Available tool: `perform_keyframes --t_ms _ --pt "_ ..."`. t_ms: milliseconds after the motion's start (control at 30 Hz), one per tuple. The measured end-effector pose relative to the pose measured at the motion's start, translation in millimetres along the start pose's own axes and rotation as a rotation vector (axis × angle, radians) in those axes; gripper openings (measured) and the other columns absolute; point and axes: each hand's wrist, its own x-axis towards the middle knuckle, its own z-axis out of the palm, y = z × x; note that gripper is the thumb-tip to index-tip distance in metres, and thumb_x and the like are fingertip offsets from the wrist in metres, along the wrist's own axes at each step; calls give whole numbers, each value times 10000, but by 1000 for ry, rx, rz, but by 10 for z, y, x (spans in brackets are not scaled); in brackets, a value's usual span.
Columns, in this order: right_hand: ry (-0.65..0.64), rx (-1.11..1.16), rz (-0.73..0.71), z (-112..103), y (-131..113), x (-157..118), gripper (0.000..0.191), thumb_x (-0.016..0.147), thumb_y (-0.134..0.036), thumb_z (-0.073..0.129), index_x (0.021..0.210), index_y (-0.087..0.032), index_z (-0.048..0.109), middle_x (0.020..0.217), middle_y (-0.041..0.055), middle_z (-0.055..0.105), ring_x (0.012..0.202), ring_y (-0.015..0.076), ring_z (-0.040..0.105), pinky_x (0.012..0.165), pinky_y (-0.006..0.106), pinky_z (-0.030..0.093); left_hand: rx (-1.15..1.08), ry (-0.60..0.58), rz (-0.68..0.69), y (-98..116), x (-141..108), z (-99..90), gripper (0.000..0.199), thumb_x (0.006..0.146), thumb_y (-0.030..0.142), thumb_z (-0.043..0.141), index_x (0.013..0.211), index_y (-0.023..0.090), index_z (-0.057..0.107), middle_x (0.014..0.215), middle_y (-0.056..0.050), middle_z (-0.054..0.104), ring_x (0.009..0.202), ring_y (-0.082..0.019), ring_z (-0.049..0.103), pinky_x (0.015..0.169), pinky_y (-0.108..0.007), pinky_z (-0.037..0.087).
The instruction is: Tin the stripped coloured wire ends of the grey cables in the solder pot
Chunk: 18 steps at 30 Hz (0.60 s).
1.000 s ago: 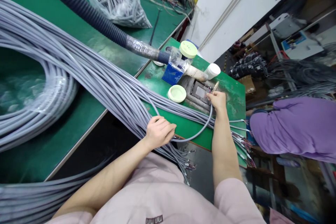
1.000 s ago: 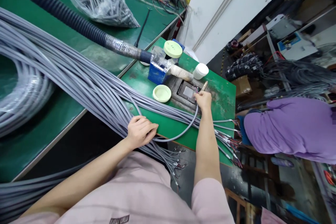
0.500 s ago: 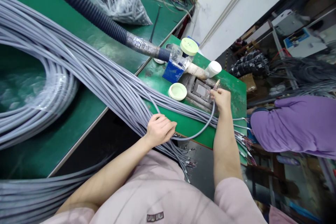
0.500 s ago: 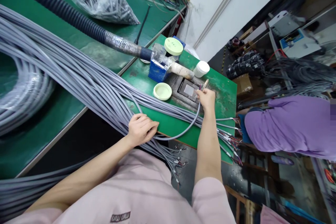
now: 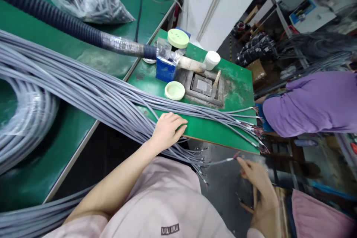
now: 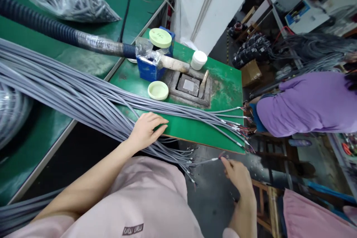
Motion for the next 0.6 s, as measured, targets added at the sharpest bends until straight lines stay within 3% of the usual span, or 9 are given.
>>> perform_keyframes --t_ms 67,133,267,400,500,600 --pt "-84 -97 8 149 125 -51 479 743 -622 569 463 -233 562 504 59 646 464 237 637 561 368 512 52 -42 64 28 120 108 164 903 257 525 982 206 660 941 -47 705 879 -196 593 772 -369 413" --pt "-206 20 -103 310 50 -111 425 793 -579 540 567 -225 607 570 37 665 514 209 653 556 322 512 108 -25 116 67 253 240 173 904 241 519 1011 218 653 1000 -56 694 940 -215 580 828 -398 396" --pt "-541 360 -312 663 -453 -192 294 807 -458 593 876 -188 687 691 28 700 539 151 650 535 261 504 240 23 135 126 495 492 146 861 237 580 987 215 652 995 -80 664 945 -258 545 822 -432 373" --pt "-728 667 -445 996 -939 -146 397 823 -499 586 1028 -164 646 697 31 699 475 126 626 475 235 473 342 7 132 150 648 616 84 837 271 627 875 198 644 898 -85 627 914 -274 522 801 -434 359" --pt "-676 931 -441 1073 -1136 -57 488 812 -574 567 1110 -189 597 766 41 708 469 138 629 433 245 476 335 2 143 224 673 552 69 854 250 606 839 183 616 870 -80 619 903 -259 524 824 -432 350" --pt "-393 1146 -421 892 -1201 -4 481 829 -573 530 1174 -239 543 880 51 718 468 137 614 410 263 476 245 13 146 380 574 340 109 909 267 532 871 180 588 846 -63 631 859 -229 534 797 -400 352"
